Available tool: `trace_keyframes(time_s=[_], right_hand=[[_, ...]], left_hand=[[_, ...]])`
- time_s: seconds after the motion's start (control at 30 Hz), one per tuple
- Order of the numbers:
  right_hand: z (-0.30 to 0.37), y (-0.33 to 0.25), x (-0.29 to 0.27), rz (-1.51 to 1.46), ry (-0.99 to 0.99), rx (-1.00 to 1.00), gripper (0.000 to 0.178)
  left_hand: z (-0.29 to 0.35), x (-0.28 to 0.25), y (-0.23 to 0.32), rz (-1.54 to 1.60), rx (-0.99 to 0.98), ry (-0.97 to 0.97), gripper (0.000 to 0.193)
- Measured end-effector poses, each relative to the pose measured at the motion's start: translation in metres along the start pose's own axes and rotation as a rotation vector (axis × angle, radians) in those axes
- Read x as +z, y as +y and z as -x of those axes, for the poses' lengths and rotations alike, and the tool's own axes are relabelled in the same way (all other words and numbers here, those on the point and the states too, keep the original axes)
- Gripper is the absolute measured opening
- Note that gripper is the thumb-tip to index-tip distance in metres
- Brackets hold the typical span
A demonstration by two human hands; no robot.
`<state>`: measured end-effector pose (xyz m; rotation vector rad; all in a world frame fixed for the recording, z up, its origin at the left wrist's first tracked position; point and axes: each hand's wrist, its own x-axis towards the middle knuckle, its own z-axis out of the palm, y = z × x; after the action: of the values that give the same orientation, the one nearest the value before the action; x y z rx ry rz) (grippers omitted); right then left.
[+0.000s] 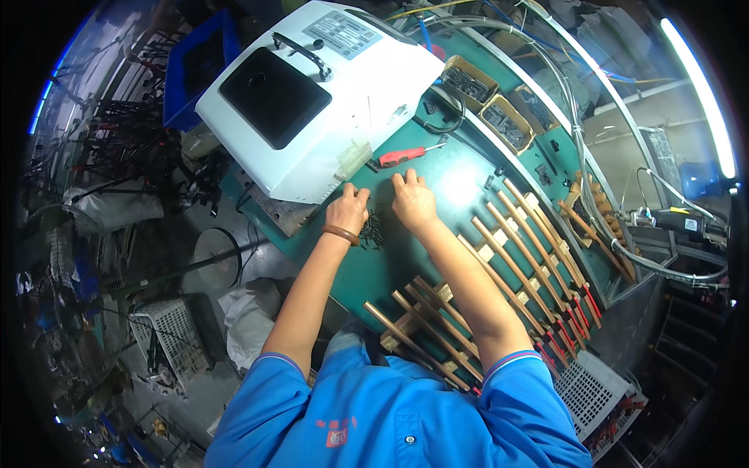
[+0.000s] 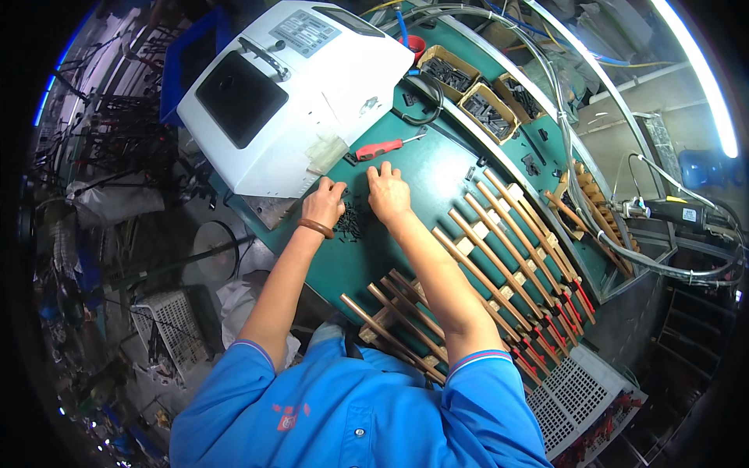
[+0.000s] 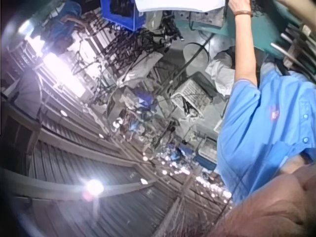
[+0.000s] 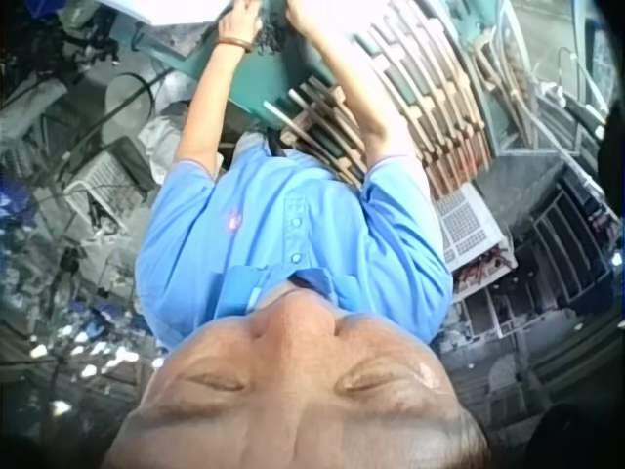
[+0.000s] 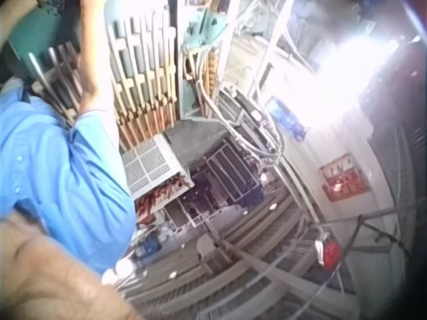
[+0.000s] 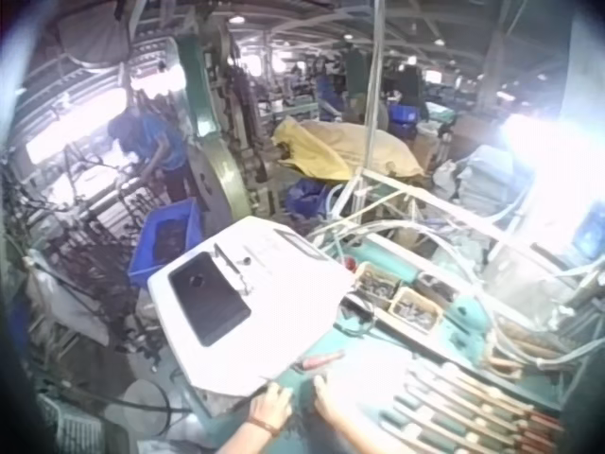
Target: The person uses a handheld power tool to fasten small black plastic pieces onto copper tubes arranged on a green workbench. They repeatedly pick up tubes, position them, and apply the tool, then place finished assemblies into a white basket. The person also retrieves additional tubes from the basket and repositions them on the bench.
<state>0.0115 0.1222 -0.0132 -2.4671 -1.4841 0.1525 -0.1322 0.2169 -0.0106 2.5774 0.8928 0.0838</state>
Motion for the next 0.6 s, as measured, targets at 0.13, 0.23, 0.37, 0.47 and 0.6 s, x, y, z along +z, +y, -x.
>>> trace_keyframes(time_s=[0.13, 0.23, 0.37, 0.47, 0.6], right_hand=[[0.015, 0.023, -0.007, -0.239, -0.034, 0.052, 0.019], [0.014, 0.036, -0.032, -0.843, -0.202, 0.331, 0.018], [0.02, 0.058, -0.057, -1.191, -0.279, 0.532, 0.019], [0.032, 0.064, -0.048, -0.805, -0.274, 0.382, 0.024], [0.043, 0.033, -0.039, -0.433, -0.272, 0.315, 0.04]], left_hand=[[-0.002, -0.002, 0.0, 0.024, -0.026, 0.04, 0.03], [0.003, -0.012, -0.004, 0.15, 0.01, 0.226, 0.033], [0.021, -0.036, 0.009, 1.164, -0.273, 0.005, 0.023], [0.043, -0.033, 0.011, 2.076, -0.334, -0.247, 0.027], [0.065, 0.003, 0.016, 2.489, -0.279, -0.395, 0.028]])
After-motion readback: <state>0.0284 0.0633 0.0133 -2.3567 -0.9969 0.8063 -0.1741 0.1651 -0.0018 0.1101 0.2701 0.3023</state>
